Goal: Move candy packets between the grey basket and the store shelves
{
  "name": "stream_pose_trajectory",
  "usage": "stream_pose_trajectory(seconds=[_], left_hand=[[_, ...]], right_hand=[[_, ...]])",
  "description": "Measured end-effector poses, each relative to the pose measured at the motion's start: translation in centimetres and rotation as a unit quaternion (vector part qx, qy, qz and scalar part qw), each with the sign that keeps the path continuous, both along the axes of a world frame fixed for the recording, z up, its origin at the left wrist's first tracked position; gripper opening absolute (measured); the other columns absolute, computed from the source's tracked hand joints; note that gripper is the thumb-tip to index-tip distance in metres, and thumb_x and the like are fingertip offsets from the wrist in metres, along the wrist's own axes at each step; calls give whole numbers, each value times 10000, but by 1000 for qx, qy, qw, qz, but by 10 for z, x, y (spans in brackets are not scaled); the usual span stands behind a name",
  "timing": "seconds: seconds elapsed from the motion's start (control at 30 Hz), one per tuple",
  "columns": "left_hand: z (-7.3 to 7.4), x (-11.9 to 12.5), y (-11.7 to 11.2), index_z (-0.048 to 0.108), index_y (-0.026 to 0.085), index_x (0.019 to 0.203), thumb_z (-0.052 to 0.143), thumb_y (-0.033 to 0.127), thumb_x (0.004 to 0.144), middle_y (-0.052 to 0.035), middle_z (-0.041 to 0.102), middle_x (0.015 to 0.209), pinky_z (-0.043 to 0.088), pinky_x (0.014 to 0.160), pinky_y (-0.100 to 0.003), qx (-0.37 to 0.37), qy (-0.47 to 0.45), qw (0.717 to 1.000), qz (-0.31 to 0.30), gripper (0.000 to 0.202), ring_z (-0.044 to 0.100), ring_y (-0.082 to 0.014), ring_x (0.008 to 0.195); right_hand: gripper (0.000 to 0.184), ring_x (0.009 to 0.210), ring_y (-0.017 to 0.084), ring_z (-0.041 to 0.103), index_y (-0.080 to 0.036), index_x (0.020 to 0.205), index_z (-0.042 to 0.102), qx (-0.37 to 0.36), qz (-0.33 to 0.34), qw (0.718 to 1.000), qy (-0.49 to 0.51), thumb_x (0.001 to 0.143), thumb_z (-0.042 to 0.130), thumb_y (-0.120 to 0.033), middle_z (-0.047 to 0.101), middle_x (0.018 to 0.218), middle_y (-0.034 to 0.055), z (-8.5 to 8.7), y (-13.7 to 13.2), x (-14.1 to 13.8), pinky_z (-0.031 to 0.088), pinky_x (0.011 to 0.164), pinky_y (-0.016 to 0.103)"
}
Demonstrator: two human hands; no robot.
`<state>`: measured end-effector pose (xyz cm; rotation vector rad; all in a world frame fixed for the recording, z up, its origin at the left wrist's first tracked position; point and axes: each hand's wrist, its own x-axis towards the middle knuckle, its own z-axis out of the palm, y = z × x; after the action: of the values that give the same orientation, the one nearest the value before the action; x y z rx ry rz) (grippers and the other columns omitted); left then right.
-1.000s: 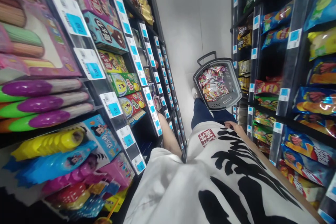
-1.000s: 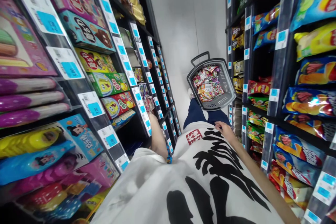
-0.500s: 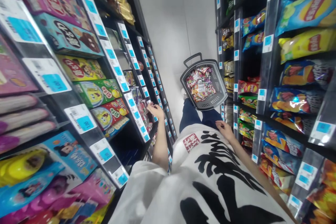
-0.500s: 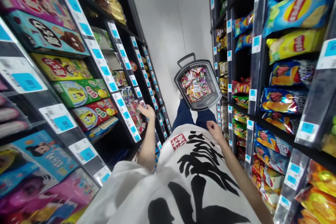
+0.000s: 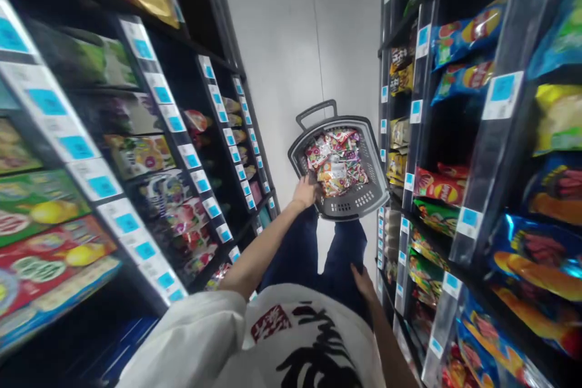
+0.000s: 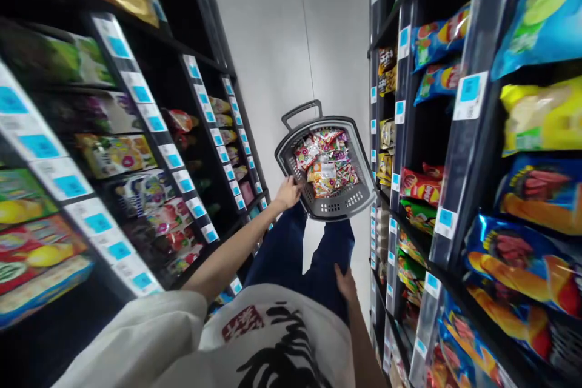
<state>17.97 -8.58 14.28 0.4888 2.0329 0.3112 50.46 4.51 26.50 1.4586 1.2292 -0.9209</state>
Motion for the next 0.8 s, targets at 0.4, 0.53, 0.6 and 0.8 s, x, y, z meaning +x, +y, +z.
stream_pose_trajectory(seconds=[0.4, 0.53, 0.6, 0.8], left_hand=[[-182, -15, 71, 562, 21, 1306, 522, 122, 882, -325, 498, 1298, 346, 1057, -605, -116, 1, 993, -14, 438, 432, -450, 1296], [-161, -23, 66, 567, 33, 1269, 536, 104, 867, -266, 582, 1169, 405, 1053, -468, -66, -32, 997, 8, 410, 553, -370, 1186], [-133, -17, 67, 609, 74, 1203, 586, 91, 827, -200, 629, 1036, 447, 994, -406, -32, -58, 998, 19, 377, 620, -320, 1054], [-25, 52, 79, 604, 159, 768, 658, 94, 759, 3, 594, 692, 467, 677, -225, 116, -230, 966, 19, 86, 586, -134, 653]], right_hand=[[851, 1284, 392, 558, -216, 1416, 534, 27, -46, 998, 38, 777, 512, -778, 647, 1280, 164, -48, -7, 86, 472, 1042, 530], [813, 1321, 387, 515, -201, 1417, 518, 53, -11, 994, 94, 809, 497, -740, 607, 1332, 161, -49, 6, 66, 404, 1125, 521], [891, 1398, 404, 407, -128, 1477, 438, 93, 27, 987, 132, 819, 479, -727, 494, 1452, 198, -51, 11, 41, 314, 1182, 550], [923, 1471, 321, 305, -152, 1559, 284, 174, 58, 926, 331, 840, 609, -631, 329, 1588, 142, -68, 17, -51, 278, 1221, 490]])
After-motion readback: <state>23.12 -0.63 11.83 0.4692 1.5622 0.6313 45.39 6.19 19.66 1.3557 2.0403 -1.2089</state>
